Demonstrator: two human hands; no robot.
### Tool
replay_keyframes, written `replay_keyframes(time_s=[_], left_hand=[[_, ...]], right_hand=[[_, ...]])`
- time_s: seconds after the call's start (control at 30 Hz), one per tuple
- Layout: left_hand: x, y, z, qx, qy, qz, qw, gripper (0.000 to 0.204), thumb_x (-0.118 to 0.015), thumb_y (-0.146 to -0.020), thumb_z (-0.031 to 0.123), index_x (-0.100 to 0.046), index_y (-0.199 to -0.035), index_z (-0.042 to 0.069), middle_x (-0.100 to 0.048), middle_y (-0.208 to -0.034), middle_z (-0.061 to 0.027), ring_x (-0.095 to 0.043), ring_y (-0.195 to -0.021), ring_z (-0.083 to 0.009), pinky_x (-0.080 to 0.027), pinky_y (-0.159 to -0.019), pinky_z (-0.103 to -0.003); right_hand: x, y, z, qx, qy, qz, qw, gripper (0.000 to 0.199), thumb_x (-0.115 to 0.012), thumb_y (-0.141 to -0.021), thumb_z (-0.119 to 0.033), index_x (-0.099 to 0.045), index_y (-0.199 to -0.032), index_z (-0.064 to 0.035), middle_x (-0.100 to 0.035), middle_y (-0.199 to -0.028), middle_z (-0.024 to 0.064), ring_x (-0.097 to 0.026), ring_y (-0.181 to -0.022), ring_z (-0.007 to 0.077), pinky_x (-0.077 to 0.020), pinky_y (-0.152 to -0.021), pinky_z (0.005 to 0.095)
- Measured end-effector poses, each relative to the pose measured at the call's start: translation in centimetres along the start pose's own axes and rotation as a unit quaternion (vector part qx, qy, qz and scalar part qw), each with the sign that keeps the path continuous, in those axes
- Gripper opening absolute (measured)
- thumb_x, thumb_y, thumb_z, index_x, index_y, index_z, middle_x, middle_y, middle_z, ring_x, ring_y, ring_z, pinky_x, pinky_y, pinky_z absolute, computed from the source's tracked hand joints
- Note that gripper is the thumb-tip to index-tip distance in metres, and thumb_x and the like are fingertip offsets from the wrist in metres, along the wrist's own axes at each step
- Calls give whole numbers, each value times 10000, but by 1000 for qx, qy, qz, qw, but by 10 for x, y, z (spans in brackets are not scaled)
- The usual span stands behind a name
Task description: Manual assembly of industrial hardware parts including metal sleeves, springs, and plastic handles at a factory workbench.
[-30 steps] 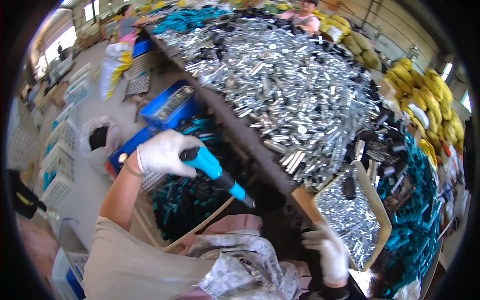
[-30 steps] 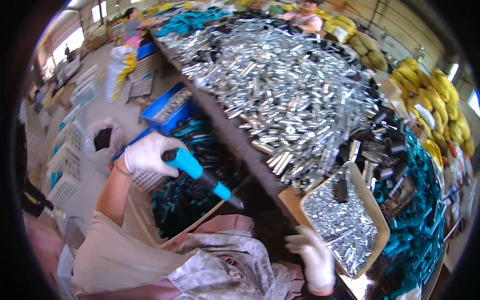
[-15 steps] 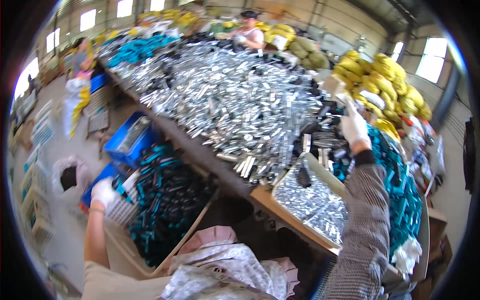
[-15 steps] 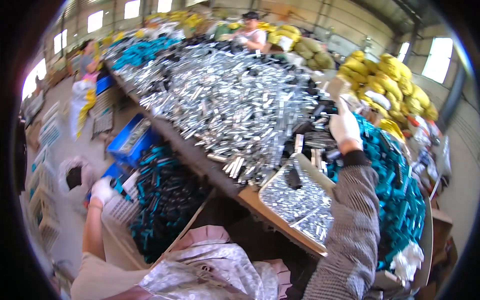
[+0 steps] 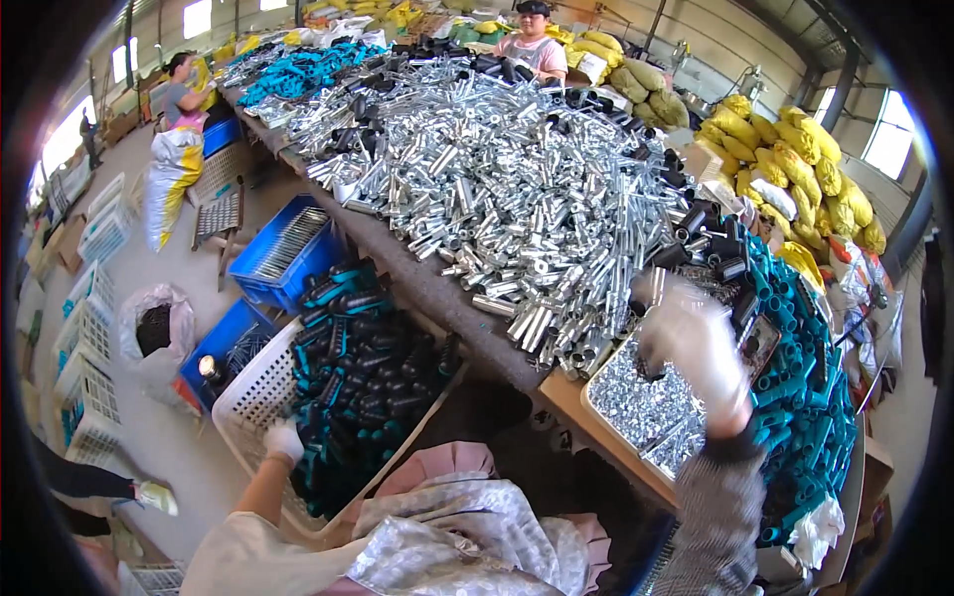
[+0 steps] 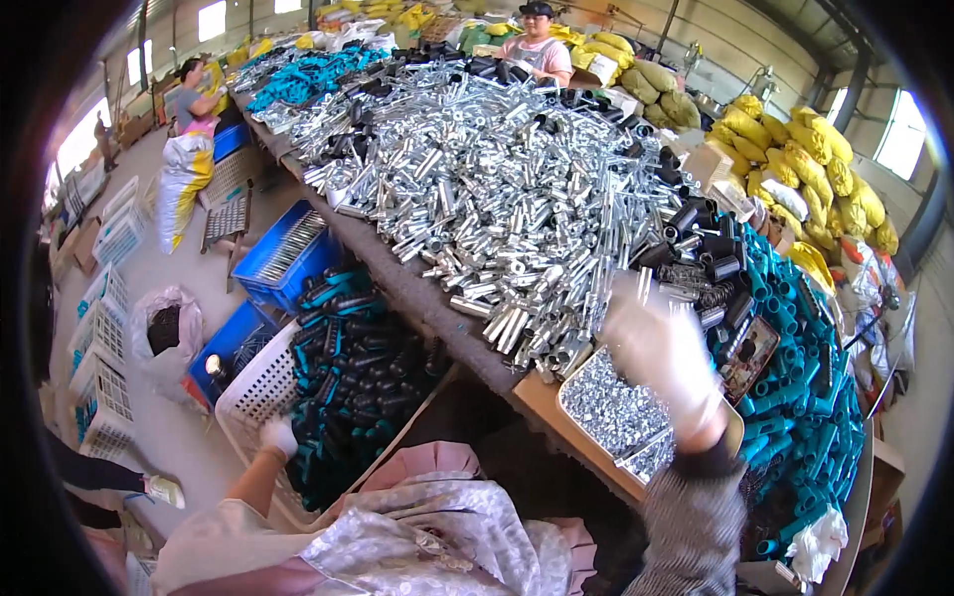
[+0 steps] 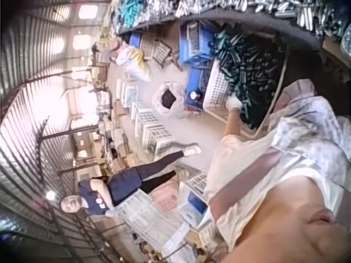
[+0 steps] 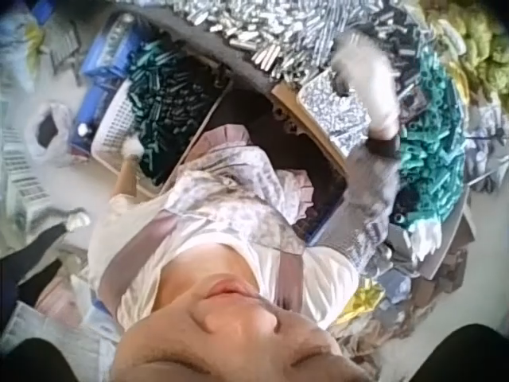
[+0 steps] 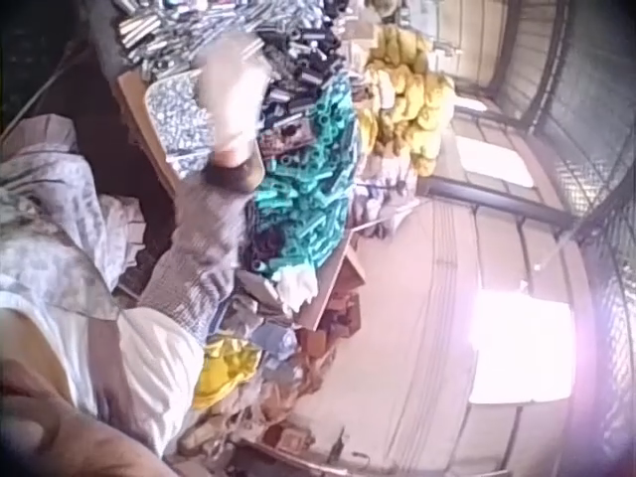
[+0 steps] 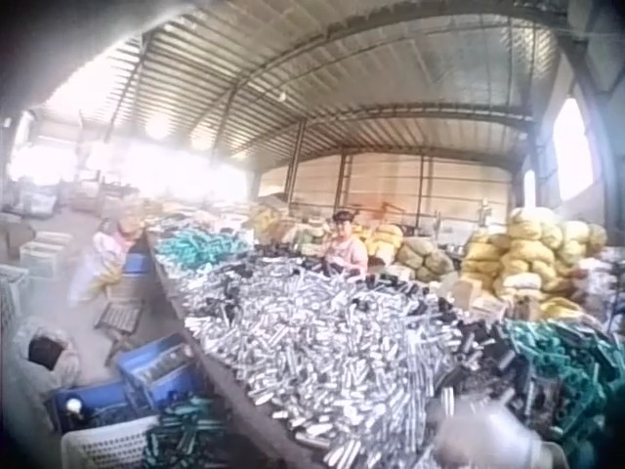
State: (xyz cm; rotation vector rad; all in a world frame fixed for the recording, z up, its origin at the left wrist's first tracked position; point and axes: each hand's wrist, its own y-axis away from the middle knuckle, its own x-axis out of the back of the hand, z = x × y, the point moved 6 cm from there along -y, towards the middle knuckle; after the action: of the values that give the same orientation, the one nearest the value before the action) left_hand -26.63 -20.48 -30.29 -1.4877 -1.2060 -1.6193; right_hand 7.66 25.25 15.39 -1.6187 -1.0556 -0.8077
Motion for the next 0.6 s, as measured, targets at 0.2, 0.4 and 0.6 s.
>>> replay_keyframes(time_s=[0.2, 0.4, 0.6], left_hand=[[-118, -17, -46, -27, -136, -309, 941, 368, -572, -891, 272, -718, -1181, 100, -673, -1262, -158, -654, -1154, -339, -529, -945, -425], [212, 18, 187, -429, 282, 8, 858, 278, -636, -869, 252, -719, -1026, 37, -709, -1033, -177, -675, -961, -349, -536, -852, -415], [341, 35, 338, -547, 227, 258, 764, 304, -643, -832, 108, -656, -1134, 75, -686, -1009, -132, -651, -967, -327, -533, -854, -429]], right_hand=[[-101, 84, -98, -145, -178, -271, 935, 391, -655, -908, -282, -652, -1245, -84, -711, -980, 155, -689, -873, 319, -552, -764, 368], [-112, 97, -84, -237, -286, -141, 917, 356, -633, -908, -158, -648, -1237, -23, -720, -990, 163, -707, -877, 299, -553, -802, 346], [-164, 84, -96, -283, -574, -2, 768, 319, -525, -984, -37, -605, -1273, 73, -693, -972, 100, -622, -859, 134, -518, -816, 271]])
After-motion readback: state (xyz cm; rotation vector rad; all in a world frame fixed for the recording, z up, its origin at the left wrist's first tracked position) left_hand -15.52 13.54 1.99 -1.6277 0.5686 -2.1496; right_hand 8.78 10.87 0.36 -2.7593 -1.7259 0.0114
